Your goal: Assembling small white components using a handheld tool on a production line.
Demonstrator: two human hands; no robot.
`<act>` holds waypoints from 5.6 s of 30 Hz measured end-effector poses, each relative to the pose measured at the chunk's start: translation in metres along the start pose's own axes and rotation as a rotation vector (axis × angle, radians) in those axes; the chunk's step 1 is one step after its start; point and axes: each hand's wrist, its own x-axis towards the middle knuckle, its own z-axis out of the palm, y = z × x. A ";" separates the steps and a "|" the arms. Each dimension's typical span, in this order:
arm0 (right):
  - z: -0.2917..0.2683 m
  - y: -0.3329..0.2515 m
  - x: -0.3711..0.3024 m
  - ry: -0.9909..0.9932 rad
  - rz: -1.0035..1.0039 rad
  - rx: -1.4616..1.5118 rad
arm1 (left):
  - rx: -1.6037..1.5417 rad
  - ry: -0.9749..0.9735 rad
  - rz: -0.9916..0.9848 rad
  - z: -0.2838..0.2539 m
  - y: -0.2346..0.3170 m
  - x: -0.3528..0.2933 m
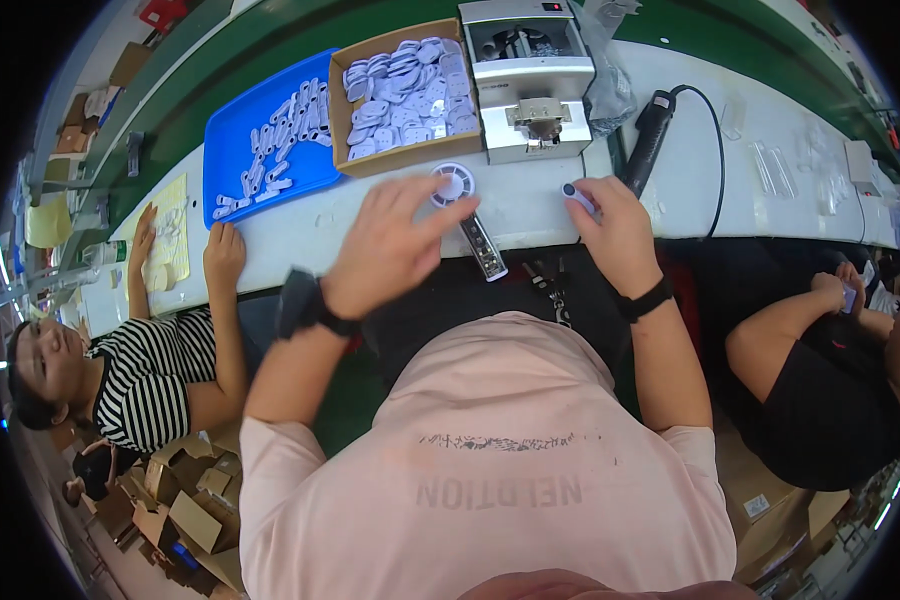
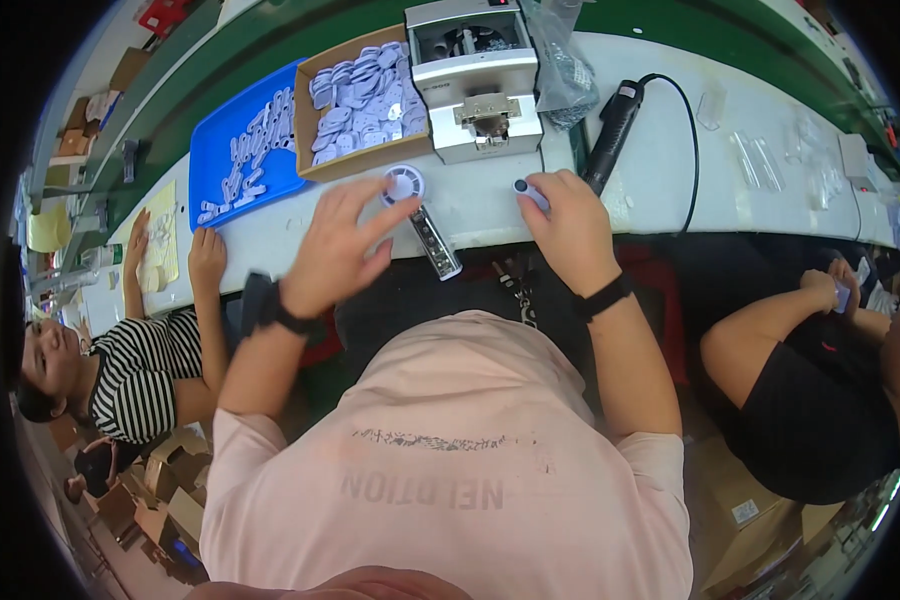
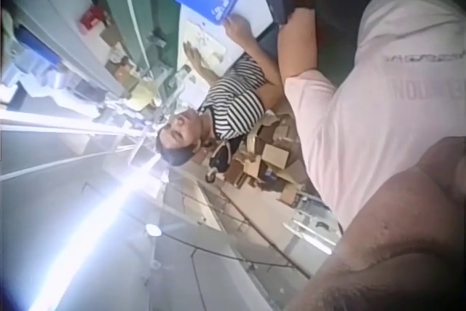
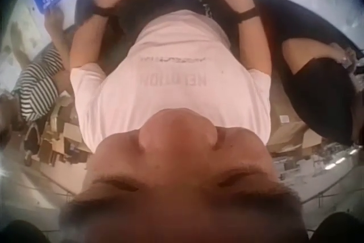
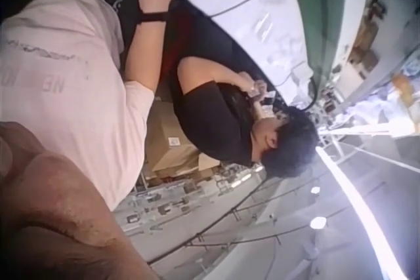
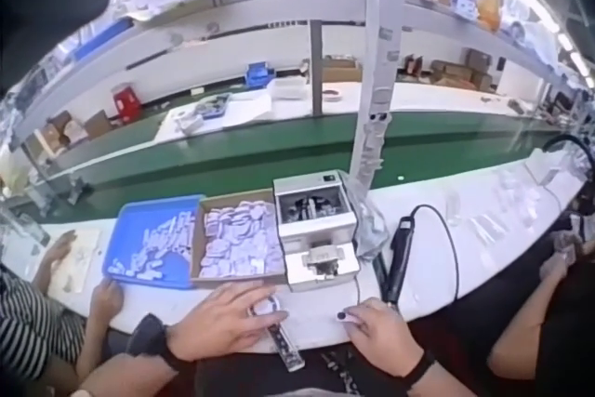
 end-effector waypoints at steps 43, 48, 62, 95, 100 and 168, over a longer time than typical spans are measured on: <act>0.014 -0.046 0.035 -0.437 -0.319 0.115 | -0.478 0.011 -0.074 0.050 -0.019 0.007; 0.019 -0.041 0.035 -0.465 -0.369 0.111 | -0.492 0.001 -0.080 0.051 -0.021 0.006; 0.028 -0.028 0.028 -0.342 -0.455 0.184 | -0.403 0.016 -0.024 0.050 -0.019 0.011; 0.020 -0.034 0.035 -0.705 -0.027 0.277 | -0.102 0.111 0.024 0.051 0.012 -0.012; 0.021 -0.039 0.004 -0.471 -0.227 0.237 | -0.018 0.012 -0.035 0.030 0.027 0.001; 0.018 -0.046 -0.001 -0.490 -0.088 0.280 | -0.183 -0.057 -0.228 0.003 0.003 -0.017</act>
